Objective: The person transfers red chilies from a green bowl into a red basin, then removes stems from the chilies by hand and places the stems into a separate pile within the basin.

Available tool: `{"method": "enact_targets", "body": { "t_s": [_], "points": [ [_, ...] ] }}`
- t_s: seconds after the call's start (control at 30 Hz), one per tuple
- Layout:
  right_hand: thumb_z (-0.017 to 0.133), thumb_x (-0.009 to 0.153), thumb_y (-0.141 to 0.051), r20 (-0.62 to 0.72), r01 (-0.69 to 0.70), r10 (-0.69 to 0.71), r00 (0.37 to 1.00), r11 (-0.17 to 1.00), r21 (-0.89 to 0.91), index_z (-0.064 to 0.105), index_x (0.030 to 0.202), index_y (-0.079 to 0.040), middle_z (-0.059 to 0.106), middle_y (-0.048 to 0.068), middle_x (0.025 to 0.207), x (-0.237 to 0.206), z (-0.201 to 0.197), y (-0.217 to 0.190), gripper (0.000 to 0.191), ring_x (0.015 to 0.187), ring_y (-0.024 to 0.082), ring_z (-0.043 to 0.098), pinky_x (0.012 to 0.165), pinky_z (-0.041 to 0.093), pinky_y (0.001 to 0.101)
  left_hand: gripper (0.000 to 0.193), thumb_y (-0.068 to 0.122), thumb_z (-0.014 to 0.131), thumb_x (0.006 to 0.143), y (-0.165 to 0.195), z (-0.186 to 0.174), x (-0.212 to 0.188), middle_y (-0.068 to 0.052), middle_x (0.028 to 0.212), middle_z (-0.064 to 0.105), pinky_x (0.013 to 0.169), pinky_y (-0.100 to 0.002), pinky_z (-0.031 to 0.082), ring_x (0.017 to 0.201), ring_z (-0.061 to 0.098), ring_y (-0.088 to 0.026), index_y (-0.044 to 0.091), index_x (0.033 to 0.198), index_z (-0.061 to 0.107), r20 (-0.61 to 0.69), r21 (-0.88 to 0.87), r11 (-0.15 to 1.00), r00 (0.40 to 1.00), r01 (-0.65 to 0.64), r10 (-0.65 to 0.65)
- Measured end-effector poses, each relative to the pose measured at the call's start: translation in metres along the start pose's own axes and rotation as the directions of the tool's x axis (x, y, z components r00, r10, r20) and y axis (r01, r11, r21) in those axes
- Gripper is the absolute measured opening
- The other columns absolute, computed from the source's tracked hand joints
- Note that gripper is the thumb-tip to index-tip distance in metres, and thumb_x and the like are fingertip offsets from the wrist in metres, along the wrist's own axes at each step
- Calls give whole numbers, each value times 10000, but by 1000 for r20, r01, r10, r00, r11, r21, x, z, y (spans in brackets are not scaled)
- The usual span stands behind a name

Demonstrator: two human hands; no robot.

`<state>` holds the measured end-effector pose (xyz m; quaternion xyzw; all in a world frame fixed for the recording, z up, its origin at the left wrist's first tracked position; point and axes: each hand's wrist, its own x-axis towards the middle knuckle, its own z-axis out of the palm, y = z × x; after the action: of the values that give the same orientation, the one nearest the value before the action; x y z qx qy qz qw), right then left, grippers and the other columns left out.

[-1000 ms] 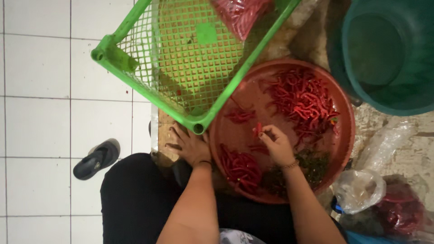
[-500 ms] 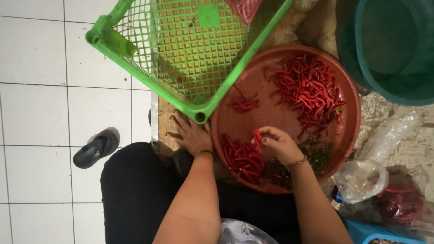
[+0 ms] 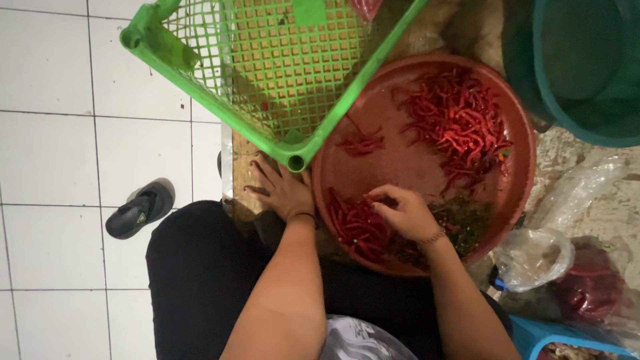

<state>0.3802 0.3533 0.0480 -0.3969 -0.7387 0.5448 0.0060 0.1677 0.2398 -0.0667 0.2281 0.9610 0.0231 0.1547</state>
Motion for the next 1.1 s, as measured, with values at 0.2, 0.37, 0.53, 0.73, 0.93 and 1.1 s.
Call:
{"method": "enact_targets", "body": {
  "t_s": [0.2, 0.37, 0.53, 0.73, 0.93, 1.1],
  "points": [
    [697, 879, -148, -17, -68, 66, 998, 977, -203, 745, 1153, -103, 781, 81, 1094, 2, 8, -19, 282, 910, 242, 753, 797, 589, 357, 723, 571, 493, 959, 1, -2, -2, -160, 1714, 96, 1164, -762, -54, 1585, 5, -350, 187, 1564, 399, -27, -78, 997, 1000, 3, -5],
    [702, 873, -169, -39, 59, -75, 996, 950, -308, 754, 1142, -102, 770, 113, 1103, 4, 16, -14, 282, 976, 287, 736, 834, 582, 393, 716, 560, 470, 974, 0, -1, -1, -170, 1707, 81, 1147, -765, -68, 1579, -10, -364, 178, 1573, 378, -33, -63, 998, 999, -9, 7],
    [693, 887, -171, -116, 83, -121, 986, 953, -292, 750, 1143, -93, 764, 116, 1120, 4, 8, -14, 274, 1007, 288, 723, 866, 572, 399, 727, 548, 464, 973, -1, 2, 0, -165, 1708, 76, 1148, -760, -63, 1578, -10, -361, 170, 1587, 369, -54, -49, 999, 998, -20, 17],
    [689, 926, -155, -257, 173, -302, 918, 888, -425, 751, 1152, -88, 757, 115, 1073, 34, -17, -27, 244, 985, 309, 693, 864, 562, 422, 747, 566, 472, 960, 0, 2, -1, -163, 1706, 71, 1158, -754, -30, 1575, -6, -352, 153, 1574, 367, -53, -18, 1000, 999, -14, 14],
    [690, 927, -143, -321, 186, -448, 834, 776, -602, 762, 1136, -102, 763, 99, 1099, 83, -1, -39, 225, 1046, 308, 689, 897, 547, 455, 778, 576, 502, 928, -1, 1, -2, -161, 1715, 107, 1168, -753, 40, 1588, 49, -343, 168, 1580, 379, -45, 23, 1000, 999, 12, -11],
    [690, 930, -148, -387, 199, -516, 764, 759, -620, 731, 1192, -61, 732, 145, 1185, 67, -14, -29, 280, 1088, 348, 674, 919, 539, 460, 764, 549, 509, 959, -4, 5, -4, -189, 1704, 192, 1137, -776, 89, 1568, 116, -377, 140, 1592, 384, -170, -49, 998, 985, -45, 36]
  ]
}}
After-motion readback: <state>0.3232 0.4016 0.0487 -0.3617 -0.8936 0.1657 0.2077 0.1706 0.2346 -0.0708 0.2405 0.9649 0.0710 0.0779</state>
